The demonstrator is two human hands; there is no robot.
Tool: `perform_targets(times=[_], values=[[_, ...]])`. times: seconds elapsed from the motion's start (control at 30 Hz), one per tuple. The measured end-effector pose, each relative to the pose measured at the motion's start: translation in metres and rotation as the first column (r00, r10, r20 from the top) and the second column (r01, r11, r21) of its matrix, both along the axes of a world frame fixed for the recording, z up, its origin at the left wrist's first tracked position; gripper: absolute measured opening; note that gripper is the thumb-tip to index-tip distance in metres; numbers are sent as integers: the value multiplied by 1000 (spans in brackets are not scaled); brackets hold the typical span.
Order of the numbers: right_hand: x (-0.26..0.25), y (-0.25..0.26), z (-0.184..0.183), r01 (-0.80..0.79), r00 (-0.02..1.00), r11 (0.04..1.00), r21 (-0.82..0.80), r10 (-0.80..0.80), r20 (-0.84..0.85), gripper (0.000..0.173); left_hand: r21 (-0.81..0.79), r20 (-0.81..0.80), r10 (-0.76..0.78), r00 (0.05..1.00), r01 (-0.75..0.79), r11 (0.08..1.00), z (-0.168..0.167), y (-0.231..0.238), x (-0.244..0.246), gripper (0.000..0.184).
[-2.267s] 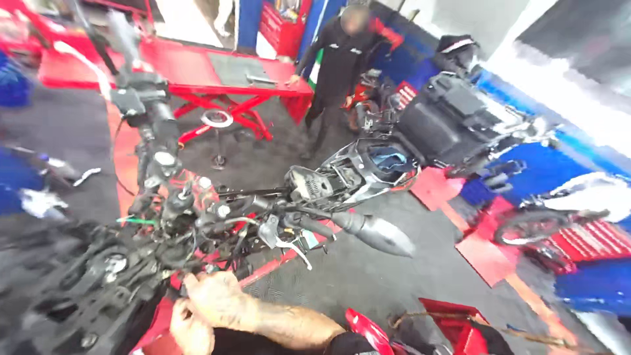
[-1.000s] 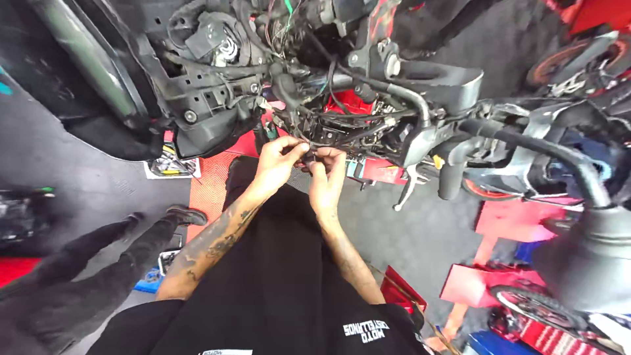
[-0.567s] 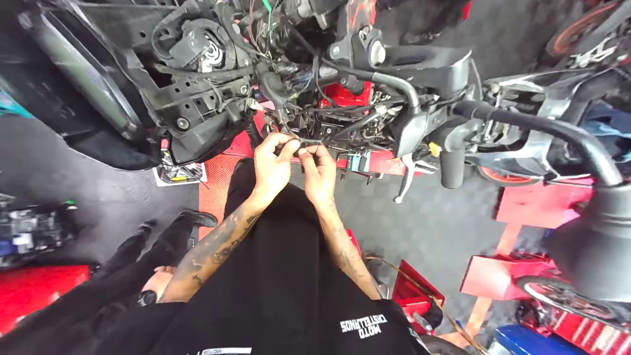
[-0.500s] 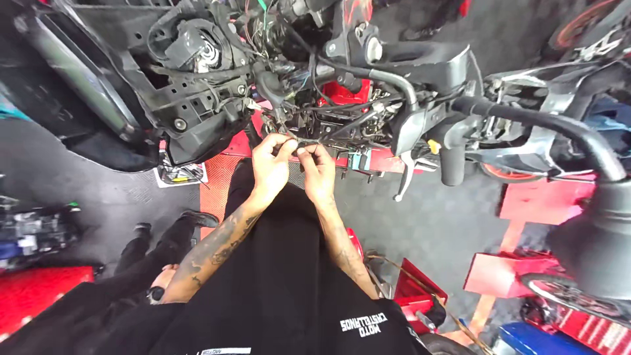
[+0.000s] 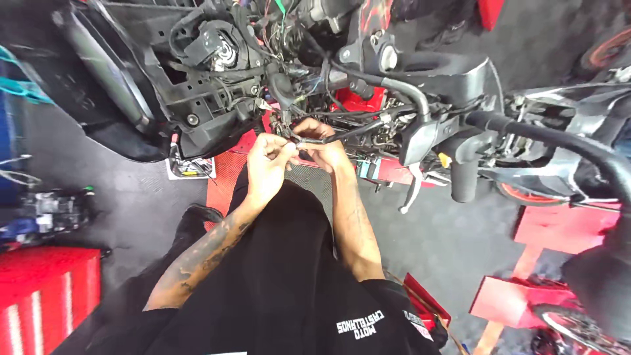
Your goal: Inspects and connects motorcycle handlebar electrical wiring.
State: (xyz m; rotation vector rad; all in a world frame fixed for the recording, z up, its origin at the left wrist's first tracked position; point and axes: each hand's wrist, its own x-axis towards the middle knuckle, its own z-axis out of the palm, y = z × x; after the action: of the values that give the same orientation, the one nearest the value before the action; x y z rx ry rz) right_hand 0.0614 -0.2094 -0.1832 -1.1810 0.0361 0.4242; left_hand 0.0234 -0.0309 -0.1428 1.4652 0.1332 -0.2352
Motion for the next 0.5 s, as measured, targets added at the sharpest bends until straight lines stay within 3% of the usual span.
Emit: perform_targets(times=[0.07, 0.13, 0.2, 0.33, 0.5], values=[[8, -3, -3, -58, 998, 998, 6, 58, -2, 26, -142, -235, 10, 972, -45, 989, 2, -2, 0, 16], [8, -1, 9, -87, 996, 992, -93, 87, -8, 33, -264, -429, -40, 902, -83, 961, 5, -2, 3, 21], [8, -1, 16, -90, 996, 979, -183, 91, -5, 37, -336, -520, -104, 848, -91, 937, 5, 1, 7, 25], [8, -2, 11, -76, 996, 978, -195, 85, 37, 31, -420, -549, -163, 820, -102, 902, 0, 3, 8, 22], [5, 1, 1, 0, 998, 995, -102, 7, 65, 27, -501, -471, -121, 874, -152, 852, -14, -4, 3, 14]])
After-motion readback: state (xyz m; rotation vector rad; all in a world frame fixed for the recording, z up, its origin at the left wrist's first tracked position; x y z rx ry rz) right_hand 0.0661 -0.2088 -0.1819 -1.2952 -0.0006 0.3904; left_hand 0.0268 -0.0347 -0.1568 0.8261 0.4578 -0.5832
